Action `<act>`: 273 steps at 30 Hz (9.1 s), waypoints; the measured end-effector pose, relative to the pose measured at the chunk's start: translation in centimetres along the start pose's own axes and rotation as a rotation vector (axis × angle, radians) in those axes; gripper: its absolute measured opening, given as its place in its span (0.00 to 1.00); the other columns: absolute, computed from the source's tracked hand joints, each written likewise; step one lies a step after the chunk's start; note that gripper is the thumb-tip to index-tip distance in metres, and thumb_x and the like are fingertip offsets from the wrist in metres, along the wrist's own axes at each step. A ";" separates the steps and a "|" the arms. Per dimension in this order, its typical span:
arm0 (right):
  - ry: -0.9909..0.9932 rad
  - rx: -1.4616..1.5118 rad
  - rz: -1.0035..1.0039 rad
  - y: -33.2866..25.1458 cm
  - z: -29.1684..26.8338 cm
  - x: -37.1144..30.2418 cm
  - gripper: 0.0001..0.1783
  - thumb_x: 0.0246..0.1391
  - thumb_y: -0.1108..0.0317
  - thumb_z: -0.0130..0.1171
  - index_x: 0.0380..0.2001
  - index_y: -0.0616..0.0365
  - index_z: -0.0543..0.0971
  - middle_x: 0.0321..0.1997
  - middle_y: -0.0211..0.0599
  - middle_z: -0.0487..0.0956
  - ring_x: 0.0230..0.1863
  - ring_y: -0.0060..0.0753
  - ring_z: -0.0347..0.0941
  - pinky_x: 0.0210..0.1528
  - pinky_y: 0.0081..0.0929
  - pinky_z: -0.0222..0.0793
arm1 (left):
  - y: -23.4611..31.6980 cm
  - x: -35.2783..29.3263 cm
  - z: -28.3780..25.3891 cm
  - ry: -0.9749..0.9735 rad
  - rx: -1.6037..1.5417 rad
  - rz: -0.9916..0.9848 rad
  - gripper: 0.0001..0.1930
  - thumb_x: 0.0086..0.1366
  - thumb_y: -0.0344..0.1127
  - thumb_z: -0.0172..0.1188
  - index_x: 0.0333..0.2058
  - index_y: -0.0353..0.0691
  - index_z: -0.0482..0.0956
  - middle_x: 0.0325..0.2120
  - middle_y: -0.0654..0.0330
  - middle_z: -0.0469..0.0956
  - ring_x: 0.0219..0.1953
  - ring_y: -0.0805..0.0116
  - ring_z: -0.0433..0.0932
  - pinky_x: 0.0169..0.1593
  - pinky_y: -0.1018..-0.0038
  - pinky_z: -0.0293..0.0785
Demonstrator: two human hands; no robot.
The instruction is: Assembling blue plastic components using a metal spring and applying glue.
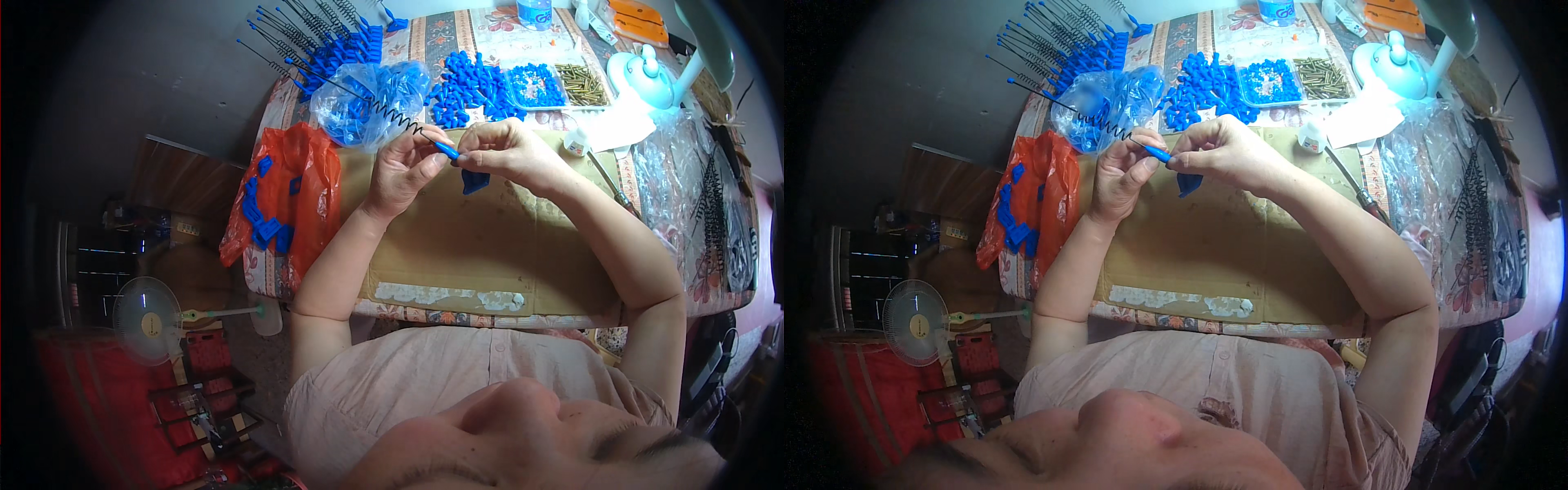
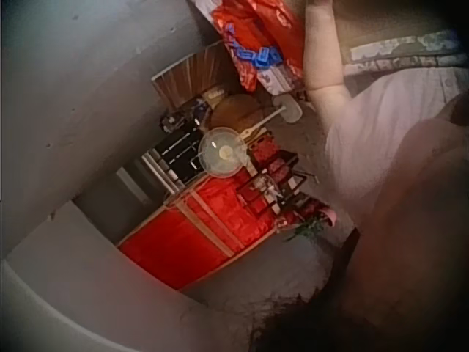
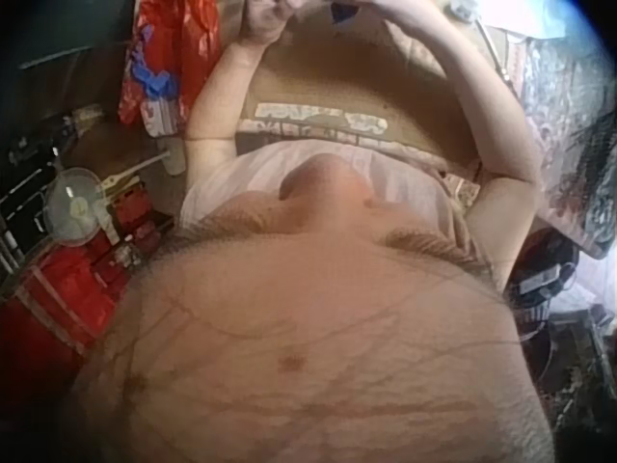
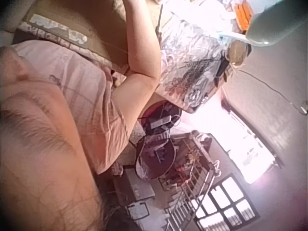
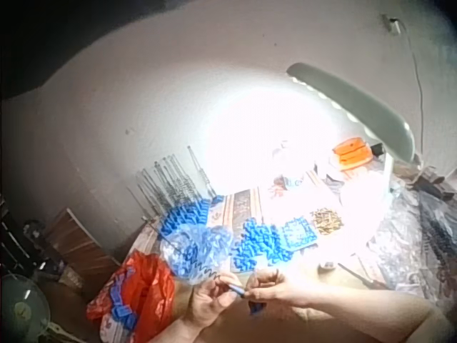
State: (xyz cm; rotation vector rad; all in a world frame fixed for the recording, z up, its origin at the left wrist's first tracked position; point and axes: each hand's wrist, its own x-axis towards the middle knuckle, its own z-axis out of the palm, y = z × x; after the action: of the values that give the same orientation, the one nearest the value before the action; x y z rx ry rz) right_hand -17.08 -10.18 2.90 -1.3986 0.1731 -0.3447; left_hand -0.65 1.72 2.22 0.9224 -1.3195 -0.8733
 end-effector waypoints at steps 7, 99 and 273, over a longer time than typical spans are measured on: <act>0.041 -0.105 -0.035 -0.4 0.5 -0.2 0.06 0.48 0.71 0.61 0.25 0.62 0.77 0.28 0.28 0.76 0.32 0.18 0.70 0.39 0.20 0.66 | 0.0 -0.2 0.0 0.050 0.029 0.000 0.09 0.58 0.24 0.54 0.38 0.36 0.76 0.37 0.65 0.72 0.41 0.77 0.69 0.48 0.77 0.65; 0.199 -0.351 -0.332 -0.1 1.8 -0.5 0.06 0.48 0.71 0.60 0.26 0.63 0.76 0.25 0.29 0.73 0.26 0.17 0.70 0.25 0.18 0.68 | 0.7 -0.2 0.9 0.138 0.076 0.030 0.06 0.62 0.30 0.55 0.38 0.37 0.75 0.32 0.67 0.74 0.37 0.81 0.69 0.43 0.81 0.66; -0.151 -0.430 -0.095 3.6 2.7 -0.3 0.10 0.55 0.71 0.50 0.39 0.61 0.75 0.25 0.31 0.75 0.28 0.18 0.70 0.34 0.20 0.67 | -5.8 1.3 -8.8 0.464 1.581 0.096 0.12 0.57 0.40 0.55 0.36 0.40 0.77 0.36 0.58 0.77 0.43 0.58 0.72 0.55 0.55 0.57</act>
State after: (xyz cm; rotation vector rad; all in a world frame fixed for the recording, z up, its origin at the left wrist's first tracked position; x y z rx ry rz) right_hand -16.04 -7.06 -0.25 -1.8553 0.0573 -0.2879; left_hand 8.22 -1.27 -2.83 2.0341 -1.4710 0.6856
